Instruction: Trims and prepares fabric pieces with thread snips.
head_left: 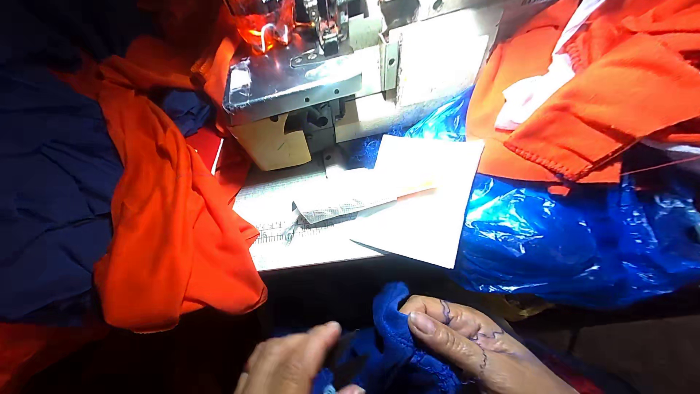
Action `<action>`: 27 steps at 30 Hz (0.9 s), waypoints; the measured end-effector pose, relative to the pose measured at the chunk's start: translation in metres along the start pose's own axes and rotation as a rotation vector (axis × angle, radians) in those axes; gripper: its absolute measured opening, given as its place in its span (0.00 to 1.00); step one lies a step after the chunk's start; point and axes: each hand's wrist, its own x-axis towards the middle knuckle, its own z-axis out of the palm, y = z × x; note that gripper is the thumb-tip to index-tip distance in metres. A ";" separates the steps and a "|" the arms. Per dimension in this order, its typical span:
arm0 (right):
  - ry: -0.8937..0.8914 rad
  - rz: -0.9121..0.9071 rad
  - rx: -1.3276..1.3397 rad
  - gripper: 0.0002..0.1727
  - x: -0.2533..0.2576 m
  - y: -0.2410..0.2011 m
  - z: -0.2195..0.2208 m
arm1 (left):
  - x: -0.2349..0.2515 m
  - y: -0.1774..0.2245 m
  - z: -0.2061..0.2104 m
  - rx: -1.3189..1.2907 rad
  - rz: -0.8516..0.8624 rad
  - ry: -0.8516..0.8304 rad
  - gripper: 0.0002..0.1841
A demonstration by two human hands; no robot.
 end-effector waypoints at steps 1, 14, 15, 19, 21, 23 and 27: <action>-0.001 -0.012 -0.014 0.16 0.000 0.000 0.000 | 0.000 0.005 0.003 0.007 0.016 -0.017 0.16; 0.043 -0.157 -0.199 0.12 -0.002 0.002 -0.001 | 0.002 0.026 0.018 0.135 0.092 -0.080 0.15; 0.048 -0.196 -0.247 0.12 -0.002 0.003 -0.001 | 0.003 0.027 0.017 0.144 0.088 -0.084 0.15; 0.057 -0.299 -0.368 0.11 -0.004 0.002 -0.001 | 0.005 0.031 0.018 0.139 0.067 -0.081 0.15; 0.058 -0.253 -0.302 0.11 -0.004 0.000 0.000 | 0.005 0.031 0.022 0.096 0.066 -0.039 0.15; 0.063 -0.176 -0.191 0.11 -0.004 -0.003 0.003 | 0.005 0.030 0.027 0.065 0.075 0.013 0.15; 0.098 -0.050 -0.003 0.16 -0.003 -0.011 0.013 | 0.005 0.027 0.035 -0.004 0.107 0.098 0.15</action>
